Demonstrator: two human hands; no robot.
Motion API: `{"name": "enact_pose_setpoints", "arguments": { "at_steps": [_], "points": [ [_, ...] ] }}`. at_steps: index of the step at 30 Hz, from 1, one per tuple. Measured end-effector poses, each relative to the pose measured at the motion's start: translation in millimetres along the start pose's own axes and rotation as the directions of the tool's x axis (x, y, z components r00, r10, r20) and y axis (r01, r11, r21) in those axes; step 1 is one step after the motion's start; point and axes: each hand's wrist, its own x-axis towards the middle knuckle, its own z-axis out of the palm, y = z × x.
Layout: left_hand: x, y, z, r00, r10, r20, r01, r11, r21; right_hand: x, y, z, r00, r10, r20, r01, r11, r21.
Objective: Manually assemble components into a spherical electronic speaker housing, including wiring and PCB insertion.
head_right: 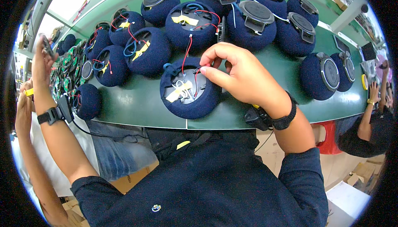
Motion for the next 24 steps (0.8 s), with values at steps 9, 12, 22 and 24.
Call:
{"name": "enact_pose_setpoints", "arguments": {
  "at_steps": [9, 12, 22, 24],
  "points": [
    [-181.2, 61.3, 61.3, 0.73, 0.497, 0.469, -0.122, 0.77, -0.626, -0.4, -21.2, 8.0, 0.846, -0.512, 0.145, 0.532, 0.823, -0.198],
    [-224.5, 41.4, 91.0, 0.804, 0.436, 0.404, -0.061, 0.737, -0.673, 4.1, -29.7, 17.3, 0.87, -0.443, 0.218, 0.49, 0.826, -0.278],
    [-310.0, 2.2, 154.8, 0.852, 0.028, 0.523, 0.289, 0.807, -0.514, 18.6, -45.8, 22.3, 0.947, -0.164, 0.277, 0.278, 0.848, -0.45],
    [-316.6, -7.6, 163.4, 0.815, 0.017, 0.58, 0.351, 0.782, -0.515, 17.1, -43.6, 23.5, 0.951, -0.134, 0.278, 0.246, 0.873, -0.422]
  ]
}}
